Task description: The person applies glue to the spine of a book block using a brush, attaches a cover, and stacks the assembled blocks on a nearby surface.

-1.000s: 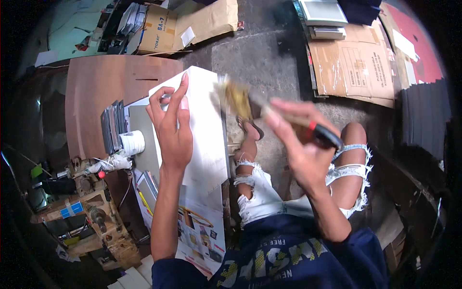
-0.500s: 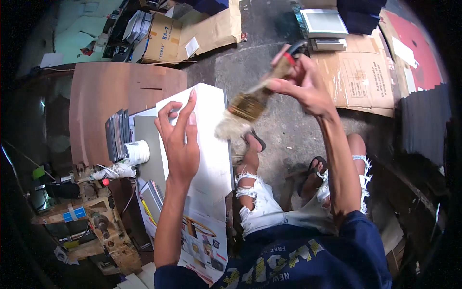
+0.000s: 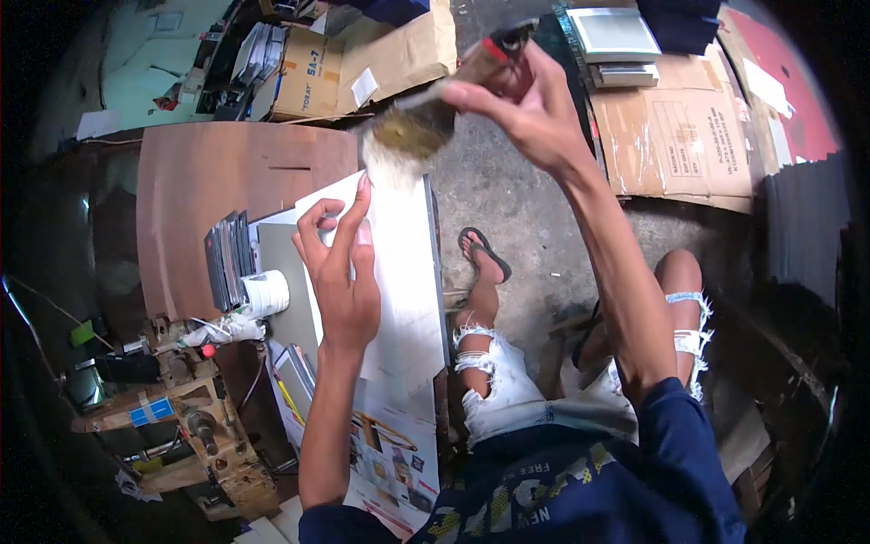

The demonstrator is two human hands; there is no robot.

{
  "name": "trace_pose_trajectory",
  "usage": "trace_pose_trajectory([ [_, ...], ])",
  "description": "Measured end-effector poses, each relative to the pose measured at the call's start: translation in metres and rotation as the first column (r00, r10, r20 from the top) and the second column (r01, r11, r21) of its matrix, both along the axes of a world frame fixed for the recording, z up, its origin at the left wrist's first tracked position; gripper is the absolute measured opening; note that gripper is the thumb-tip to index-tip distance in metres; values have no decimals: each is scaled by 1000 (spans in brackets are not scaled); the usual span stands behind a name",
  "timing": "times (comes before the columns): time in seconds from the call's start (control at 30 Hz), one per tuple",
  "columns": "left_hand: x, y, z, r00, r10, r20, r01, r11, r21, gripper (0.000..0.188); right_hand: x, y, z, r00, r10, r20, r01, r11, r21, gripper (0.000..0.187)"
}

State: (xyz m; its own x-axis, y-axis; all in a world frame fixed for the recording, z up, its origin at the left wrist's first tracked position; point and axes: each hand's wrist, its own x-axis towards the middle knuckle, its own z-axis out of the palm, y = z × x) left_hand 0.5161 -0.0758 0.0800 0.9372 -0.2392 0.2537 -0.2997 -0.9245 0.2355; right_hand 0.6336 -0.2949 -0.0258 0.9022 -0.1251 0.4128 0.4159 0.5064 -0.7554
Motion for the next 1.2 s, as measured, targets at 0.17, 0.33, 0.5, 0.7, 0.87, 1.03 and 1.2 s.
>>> trace_pose_trajectory([
  [0.17, 0, 5, -3, 1000, -19, 12, 19, 999, 34, 48, -8, -33, 0, 998, 61, -13, -60, 998, 29, 47],
  [0.33, -1, 6, -4, 1000, -10, -3, 10, 1000, 5, 50, -26, 3, 3, 995, -62, -75, 68, 995, 78, 41],
  [0.5, -1, 1, -3, 1000, 19, -11, -19, 1000, 9, 53, -57, -11, -20, 953, -107, -285, 187, 944, 271, 35],
  [0.7, 1, -3, 0, 1000, -12, -2, 12, 1000, 5, 52, -46, 20, -13, 893, -302, -334, 307, 951, -40, 27],
  [0.87, -1, 2, -2, 1000, 18, -6, -18, 999, 27, 51, -81, -27, 28, 750, -507, -425, 481, 859, -176, 23],
  [1.03, -3, 5, -1, 1000, -16, 15, 15, 999, 45, 50, -126, 12, 39, 890, -289, -353, 174, 930, -322, 25],
  [1.2, 0, 0, -2, 999, -35, 12, 35, 999, 33, 52, -41, 23, 38, 833, -531, -156, 458, 820, -345, 25],
])
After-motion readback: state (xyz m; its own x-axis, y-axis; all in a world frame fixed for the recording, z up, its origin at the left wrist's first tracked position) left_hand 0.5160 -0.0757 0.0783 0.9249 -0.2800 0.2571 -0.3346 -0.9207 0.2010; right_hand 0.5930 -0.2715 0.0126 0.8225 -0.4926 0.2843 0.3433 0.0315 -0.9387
